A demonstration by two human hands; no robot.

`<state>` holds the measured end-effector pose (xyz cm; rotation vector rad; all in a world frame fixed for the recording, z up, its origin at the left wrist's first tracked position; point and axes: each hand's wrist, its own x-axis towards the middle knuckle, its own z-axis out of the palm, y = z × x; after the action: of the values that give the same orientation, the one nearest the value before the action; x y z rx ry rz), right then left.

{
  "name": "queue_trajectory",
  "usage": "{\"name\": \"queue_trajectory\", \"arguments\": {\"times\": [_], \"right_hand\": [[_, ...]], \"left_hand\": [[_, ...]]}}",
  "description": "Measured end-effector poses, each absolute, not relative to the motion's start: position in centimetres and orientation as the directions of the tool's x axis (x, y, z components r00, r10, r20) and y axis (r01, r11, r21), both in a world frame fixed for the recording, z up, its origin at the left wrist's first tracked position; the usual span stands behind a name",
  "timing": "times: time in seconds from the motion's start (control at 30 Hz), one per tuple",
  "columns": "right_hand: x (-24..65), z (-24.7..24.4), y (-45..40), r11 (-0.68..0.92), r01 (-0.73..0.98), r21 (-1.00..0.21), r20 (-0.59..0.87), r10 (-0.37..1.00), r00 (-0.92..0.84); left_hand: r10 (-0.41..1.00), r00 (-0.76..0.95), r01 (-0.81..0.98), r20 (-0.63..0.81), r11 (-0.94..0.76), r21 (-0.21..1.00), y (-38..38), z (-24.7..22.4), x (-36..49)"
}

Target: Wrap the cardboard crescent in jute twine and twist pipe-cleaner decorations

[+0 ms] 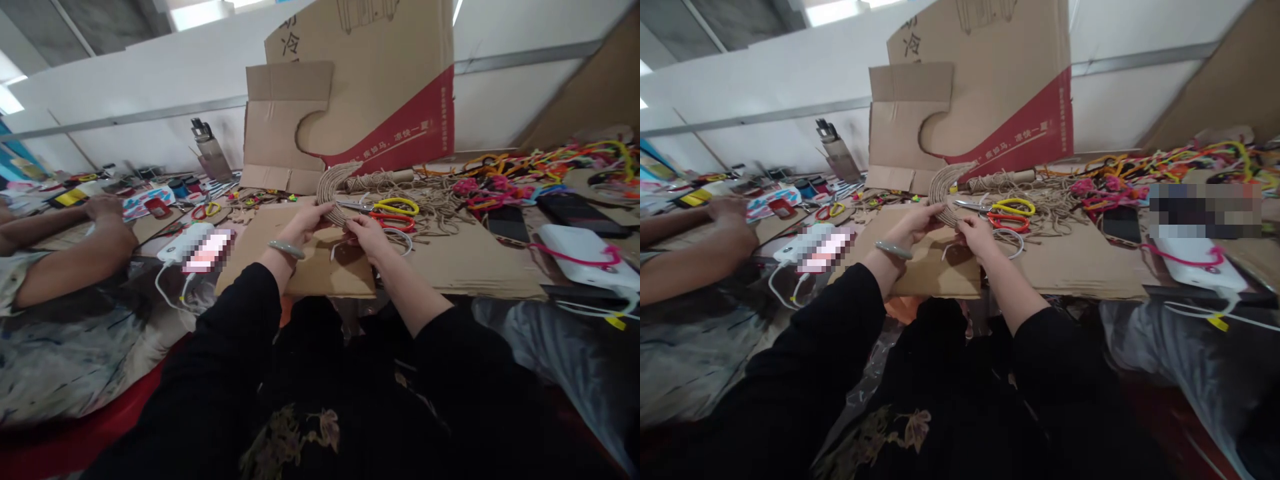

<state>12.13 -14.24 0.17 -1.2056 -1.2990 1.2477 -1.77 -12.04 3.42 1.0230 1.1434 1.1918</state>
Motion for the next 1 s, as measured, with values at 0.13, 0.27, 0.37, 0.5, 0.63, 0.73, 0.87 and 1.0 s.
{"name": "queue_trajectory", "arguments": {"times": [0.13,0.27,0.37,0.5,0.63,0.73,0.87,1.0], "right_hand": [[12.7,2.4,-13.7,-0.007,0.076,-0.997,-0.017,0.991,-0.134],[13.2,4.5,-12.4,0.072,0.203,-0.977,0.031,0.979,-0.200],[13.5,4.9,-11.2,0.139,0.245,-0.959,0.061,0.951,-0.303],[14.3,4.6,-9.1,0.181,0.239,-0.954,0.086,0.928,-0.362],[15.0,4.4,-7.1,0.195,0.290,-0.937,0.047,0.892,-0.449],[15.3,4.0,-5.7,0.231,0.290,-0.929,0.082,0.890,-0.448],[15.8,2.9,-4.2,0.260,0.309,-0.915,0.125,0.911,-0.394],[16.7,1.8,-3.4,0.190,0.278,-0.941,0.072,0.920,-0.386]], "left_hand": [[0.994,0.104,-0.138,-0.037,0.051,0.989,-10.8,5.2,-2.6],[0.981,0.192,-0.095,-0.028,0.047,0.994,-10.4,6.1,-2.6],[0.974,0.225,-0.043,-0.030,0.041,0.998,-9.9,6.4,-2.5],[0.973,0.228,-0.008,-0.032,0.035,0.999,-8.3,7.0,-2.5],[0.977,0.212,-0.037,-0.019,0.028,0.999,-6.2,7.5,-2.6],[0.977,0.211,-0.097,-0.013,0.034,0.995,-4.7,6.9,-2.1],[0.981,0.191,-0.144,-0.043,0.071,0.987,-3.2,5.1,-0.8],[0.978,0.189,-0.206,-0.090,0.129,0.970,-2.2,3.2,0.3]]}}
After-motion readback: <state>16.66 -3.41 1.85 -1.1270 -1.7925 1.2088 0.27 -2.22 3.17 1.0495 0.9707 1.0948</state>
